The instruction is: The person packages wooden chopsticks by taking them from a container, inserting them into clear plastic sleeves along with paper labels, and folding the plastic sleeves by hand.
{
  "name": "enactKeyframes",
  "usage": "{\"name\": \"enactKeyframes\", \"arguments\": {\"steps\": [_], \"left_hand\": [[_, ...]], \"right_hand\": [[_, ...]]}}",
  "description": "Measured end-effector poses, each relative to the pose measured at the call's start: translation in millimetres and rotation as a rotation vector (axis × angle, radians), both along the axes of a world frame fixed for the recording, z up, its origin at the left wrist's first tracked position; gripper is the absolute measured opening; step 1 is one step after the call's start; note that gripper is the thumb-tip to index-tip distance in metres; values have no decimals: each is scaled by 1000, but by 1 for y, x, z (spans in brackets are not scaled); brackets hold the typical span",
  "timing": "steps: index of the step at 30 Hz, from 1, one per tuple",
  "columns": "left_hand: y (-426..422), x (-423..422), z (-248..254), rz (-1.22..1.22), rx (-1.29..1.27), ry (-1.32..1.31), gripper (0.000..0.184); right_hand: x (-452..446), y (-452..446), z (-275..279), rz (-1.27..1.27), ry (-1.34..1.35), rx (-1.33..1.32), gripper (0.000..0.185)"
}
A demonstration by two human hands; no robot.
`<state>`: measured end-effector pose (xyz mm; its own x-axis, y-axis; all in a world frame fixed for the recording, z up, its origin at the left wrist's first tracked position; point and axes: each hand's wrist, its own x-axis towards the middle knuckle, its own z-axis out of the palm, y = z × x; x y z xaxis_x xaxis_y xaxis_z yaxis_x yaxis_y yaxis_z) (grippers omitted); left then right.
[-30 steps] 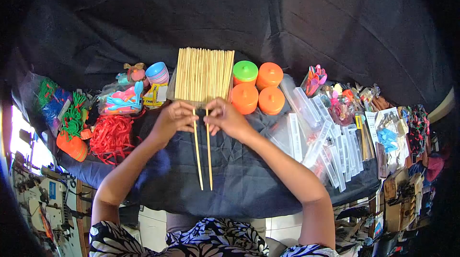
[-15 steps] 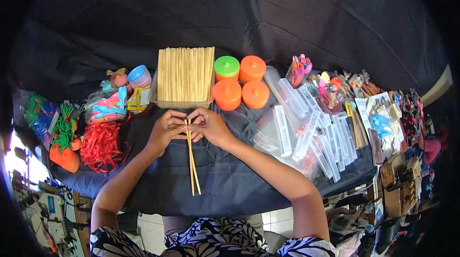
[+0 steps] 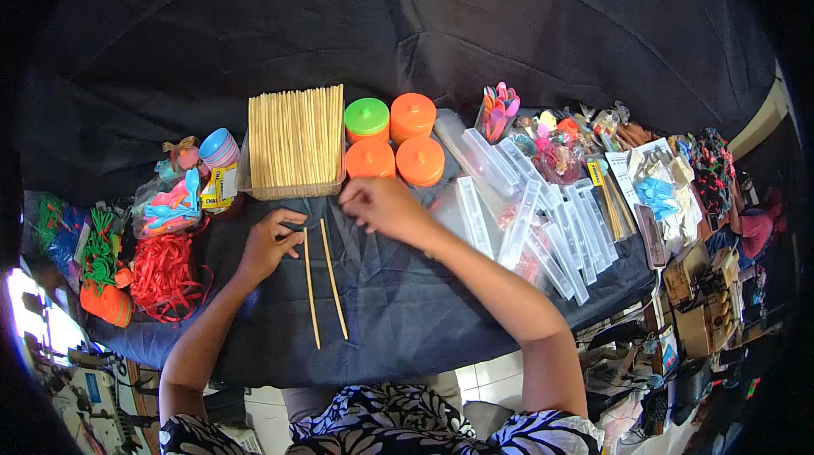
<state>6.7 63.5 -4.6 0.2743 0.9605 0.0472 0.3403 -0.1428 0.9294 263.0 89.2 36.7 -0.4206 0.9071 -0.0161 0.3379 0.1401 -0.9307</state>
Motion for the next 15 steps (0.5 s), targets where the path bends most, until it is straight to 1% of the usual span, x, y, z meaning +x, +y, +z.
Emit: {"name": "enactKeyframes", "arguments": {"steps": [1, 3, 5, 6, 7, 8, 9, 10, 11, 12, 13, 14, 15], "left_hand": [[1, -1, -2, -12, -10, -8, 29], [2, -4, -2, -21, -20, -17, 30], [-1, -7, 7, -166, -2, 101, 38], [-5, -8, 13, -165, -3, 101, 38], [-11, -7, 19, -243, 59, 231, 42], [-16, -7, 25, -319, 119, 361, 47], [-21, -7, 31, -313, 114, 363, 47], [-25, -6, 36, -356, 102, 371, 50], [-29, -5, 39, -399, 90, 380, 53], [-32, -4, 38, -421, 120, 366, 59], [-34, -3, 37, -415, 118, 370, 59], [-36, -1, 35, -449, 182, 410, 61], [-38, 0, 34, -483, 244, 450, 64]], "right_hand": [[18, 2, 9, -92, -26, -2, 15], [68, 23, 0, -246, -382, 440, 14], [113, 28, 0, -498, -639, 589, 14], [127, 25, 2, -585, -778, 562, 14], [139, 21, 3, -669, -917, 532, 15], [155, 23, -6, -663, -916, 532, 15], [171, 28, -22, -624, -985, 527, 18], [173, 30, -28, -584, -1053, 523, 21], [173, 31, -35, -577, -1047, 523, 21], [168, 30, -33, -593, -1108, 528, 23], [163, 29, -30, -611, -1170, 534, 25], [160, 27, -27, -577, -1206, 568, 18], [160, 30, -30, -573, -1199, 574, 18]]}}
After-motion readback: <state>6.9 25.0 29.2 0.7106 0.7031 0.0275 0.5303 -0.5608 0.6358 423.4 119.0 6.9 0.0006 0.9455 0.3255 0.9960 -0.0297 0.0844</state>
